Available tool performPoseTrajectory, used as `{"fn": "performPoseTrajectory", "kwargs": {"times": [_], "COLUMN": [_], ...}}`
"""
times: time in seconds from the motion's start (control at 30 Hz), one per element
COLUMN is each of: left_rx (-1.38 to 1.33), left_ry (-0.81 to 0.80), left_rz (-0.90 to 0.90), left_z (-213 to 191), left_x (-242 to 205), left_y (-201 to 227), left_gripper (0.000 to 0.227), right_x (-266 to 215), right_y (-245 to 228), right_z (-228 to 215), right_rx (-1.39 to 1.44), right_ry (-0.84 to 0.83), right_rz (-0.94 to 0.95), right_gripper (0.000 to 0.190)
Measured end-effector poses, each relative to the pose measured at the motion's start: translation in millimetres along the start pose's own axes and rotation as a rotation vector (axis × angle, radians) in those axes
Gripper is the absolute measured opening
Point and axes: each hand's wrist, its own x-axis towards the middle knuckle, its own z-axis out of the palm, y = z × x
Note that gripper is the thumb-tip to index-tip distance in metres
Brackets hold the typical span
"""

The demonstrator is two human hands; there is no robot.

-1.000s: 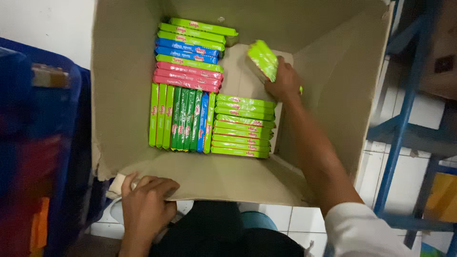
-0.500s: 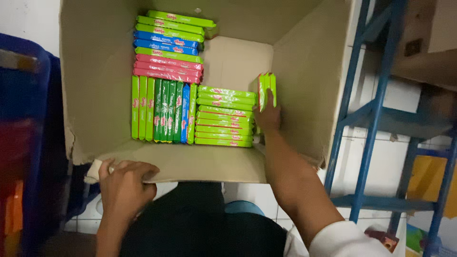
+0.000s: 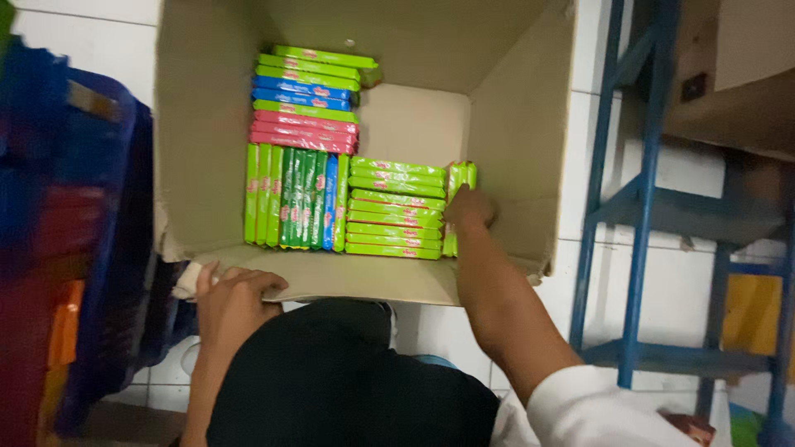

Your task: The person packs small snack packets into a cardboard box. They pick up stacks of green, pink, and blue packets from a nearby pile and place them neatly into the box, arranging them in rows.

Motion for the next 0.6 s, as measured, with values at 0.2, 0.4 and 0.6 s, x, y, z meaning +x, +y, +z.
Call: {"fn": "performPoseTrajectory", "kwargs": {"times": [0.2,0.4,0.6], "left_rx": [0.044,0.078,0.066], "left_ry": [-0.047,-0.038,-0.045], "left_rz": [0.009,0.025,0.001], "left_z": [6,7,6], "left_x": [4,11,16], "left_y": [-2,-2,1], "left_gripper": [0.028,0.028,0.026], "right_x": [21,34,54], "right_y": [-51,-21,-17], "right_z": [-69,-55,-37], "right_rx": [-0.108,-0.07,-0.075], "right_ry": [0.021,-0.064,-0.134], "right_rz": [-0.138,-0.177,-0.17], "right_gripper": [0.084,0.093,0.095]}}
